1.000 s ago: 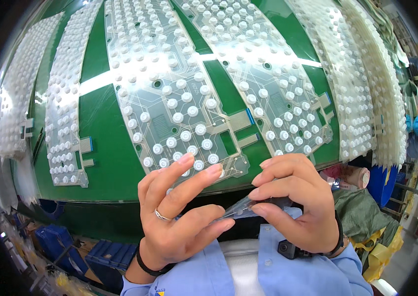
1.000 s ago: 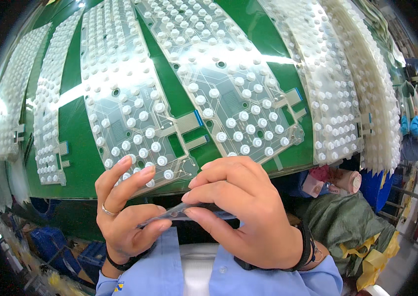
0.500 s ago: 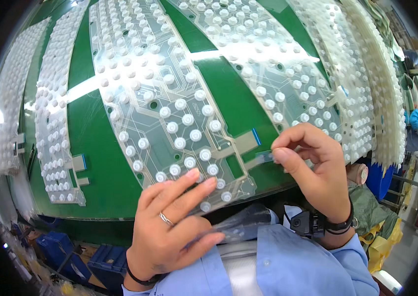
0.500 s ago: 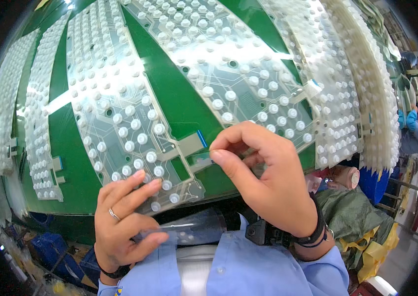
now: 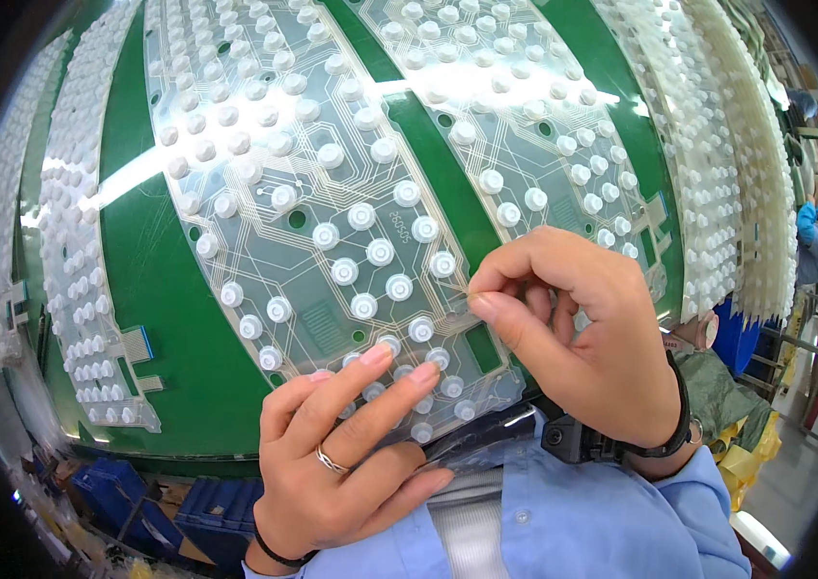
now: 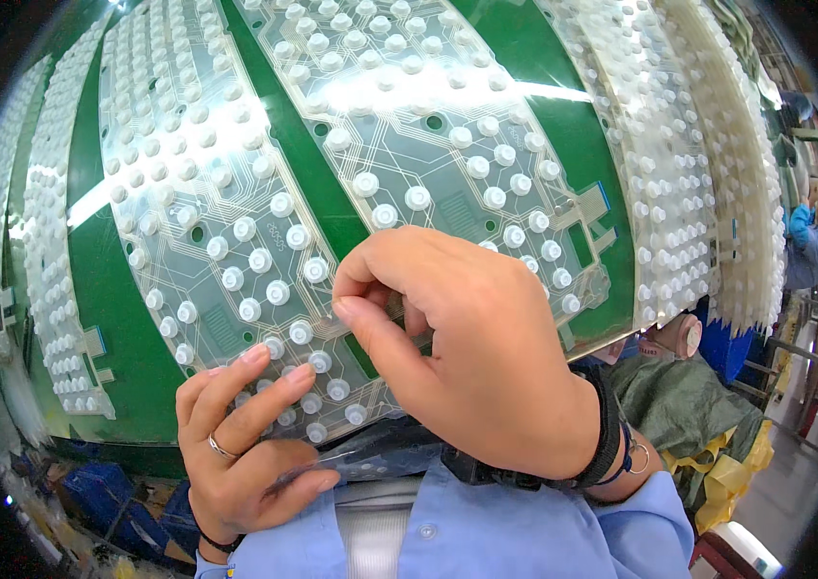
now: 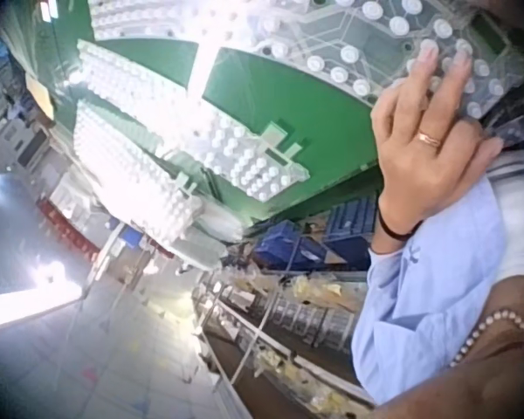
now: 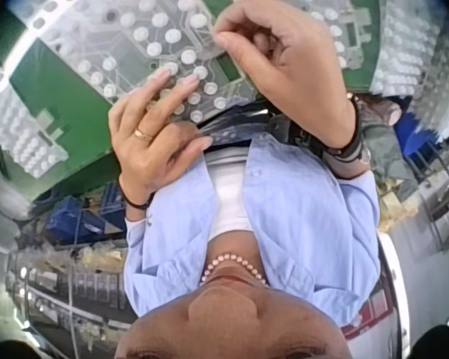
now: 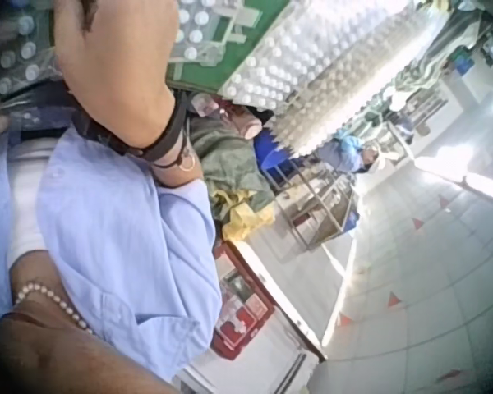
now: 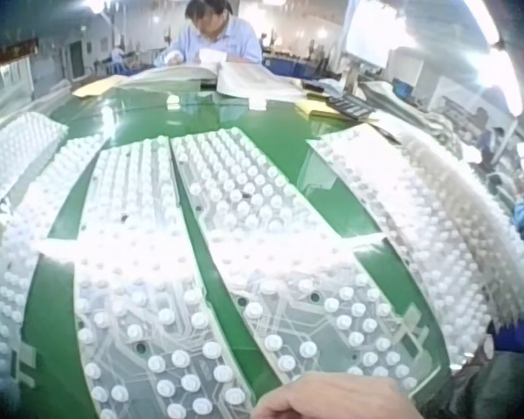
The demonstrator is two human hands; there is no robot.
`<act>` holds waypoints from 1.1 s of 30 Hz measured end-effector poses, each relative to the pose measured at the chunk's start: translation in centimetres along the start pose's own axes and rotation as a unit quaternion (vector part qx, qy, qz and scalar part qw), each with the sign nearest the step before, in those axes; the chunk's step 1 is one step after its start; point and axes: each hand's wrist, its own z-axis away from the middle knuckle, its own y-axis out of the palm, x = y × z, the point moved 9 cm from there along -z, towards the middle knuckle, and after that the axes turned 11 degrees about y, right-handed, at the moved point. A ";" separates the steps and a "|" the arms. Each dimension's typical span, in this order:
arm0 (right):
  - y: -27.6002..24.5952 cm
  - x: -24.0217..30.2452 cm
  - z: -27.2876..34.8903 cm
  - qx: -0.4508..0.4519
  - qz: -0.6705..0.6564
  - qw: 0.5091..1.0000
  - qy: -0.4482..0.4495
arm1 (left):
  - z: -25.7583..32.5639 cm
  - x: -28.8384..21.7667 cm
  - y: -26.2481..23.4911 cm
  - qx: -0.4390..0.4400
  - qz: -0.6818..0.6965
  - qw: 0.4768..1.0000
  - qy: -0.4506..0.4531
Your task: Inspecting electronic keyboard membrane sheets, placing them into plastic bags, and labeling them using sticky notes.
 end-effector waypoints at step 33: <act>0.7 1.0 0.1 -0.074 0.115 0.989 -0.053 | 0.1 0.1 0.0 -0.013 -0.012 1.000 0.012</act>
